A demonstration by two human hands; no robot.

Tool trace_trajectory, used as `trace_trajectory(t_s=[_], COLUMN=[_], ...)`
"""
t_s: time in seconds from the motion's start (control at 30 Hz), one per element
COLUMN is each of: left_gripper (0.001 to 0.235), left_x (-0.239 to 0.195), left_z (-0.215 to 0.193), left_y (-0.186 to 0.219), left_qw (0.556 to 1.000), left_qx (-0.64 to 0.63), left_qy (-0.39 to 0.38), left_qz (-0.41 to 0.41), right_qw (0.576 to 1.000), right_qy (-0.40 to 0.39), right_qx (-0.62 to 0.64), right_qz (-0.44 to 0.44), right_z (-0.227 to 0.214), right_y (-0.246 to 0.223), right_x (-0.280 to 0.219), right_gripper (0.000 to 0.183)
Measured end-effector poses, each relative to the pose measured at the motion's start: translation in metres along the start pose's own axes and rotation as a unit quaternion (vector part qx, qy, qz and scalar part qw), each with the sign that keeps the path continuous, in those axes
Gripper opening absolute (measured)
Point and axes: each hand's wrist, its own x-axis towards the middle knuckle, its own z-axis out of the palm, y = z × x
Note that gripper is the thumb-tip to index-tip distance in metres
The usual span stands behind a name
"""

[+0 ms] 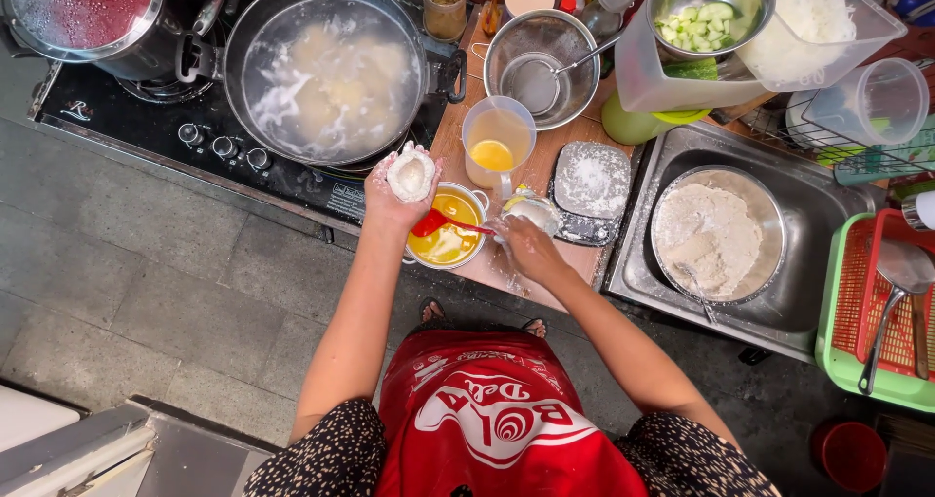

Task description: Coating dough balls in flour and a liquid mixture before placing them into a pot of boiling water on a stove.

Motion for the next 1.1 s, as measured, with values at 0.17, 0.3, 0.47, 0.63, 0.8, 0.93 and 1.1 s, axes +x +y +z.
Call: trace_trajectory(t_s=[0.17, 0.3, 0.47, 0.63, 0.8, 0.93, 1.1], left_gripper=[0.030, 0.030, 0.031, 0.032, 0.032, 0.032, 0.034], left_x=[0.000, -0.003, -0.002, 0.001, 0.000, 0.001, 0.012], left_z=[-0.003, -0.004, -0.005, -0.006, -0.003, -0.002, -0.007], left_y=[0.002, 0.004, 0.006, 0.007, 0.006, 0.004, 0.005], left_qw=[1.000, 1.000, 1.000, 1.000, 1.000, 1.000, 1.000], left_qx=[0.005, 0.003, -0.002, -0.004, 0.001, 0.002, -0.002], left_qy=[-0.007, -0.014, -0.012, -0.009, -0.001, 0.000, -0.002], left_qz=[-0.003, -0.005, -0.006, -0.007, -0.006, -0.010, -0.004], right_qw=[1.000, 0.998, 0.999, 0.991, 0.982, 0.974, 0.980], right_qy=[-0.024, -0.041, -0.052, -0.062, -0.048, -0.061, -0.088], right_qx=[0.007, 0.042, -0.011, -0.107, -0.156, -0.190, -0.157], right_qz=[-0.007, 0.034, 0.000, -0.057, -0.099, -0.105, -0.086], right_z=[-0.032, -0.021, -0.026, 0.019, 0.026, 0.054, 0.037], right_y=[-0.005, 0.011, 0.008, 0.059, 0.069, 0.099, 0.091], right_x=[-0.005, 0.007, 0.013, 0.026, 0.034, 0.046, 0.055], right_gripper=[0.045, 0.058, 0.053, 0.045, 0.029, 0.023, 0.009])
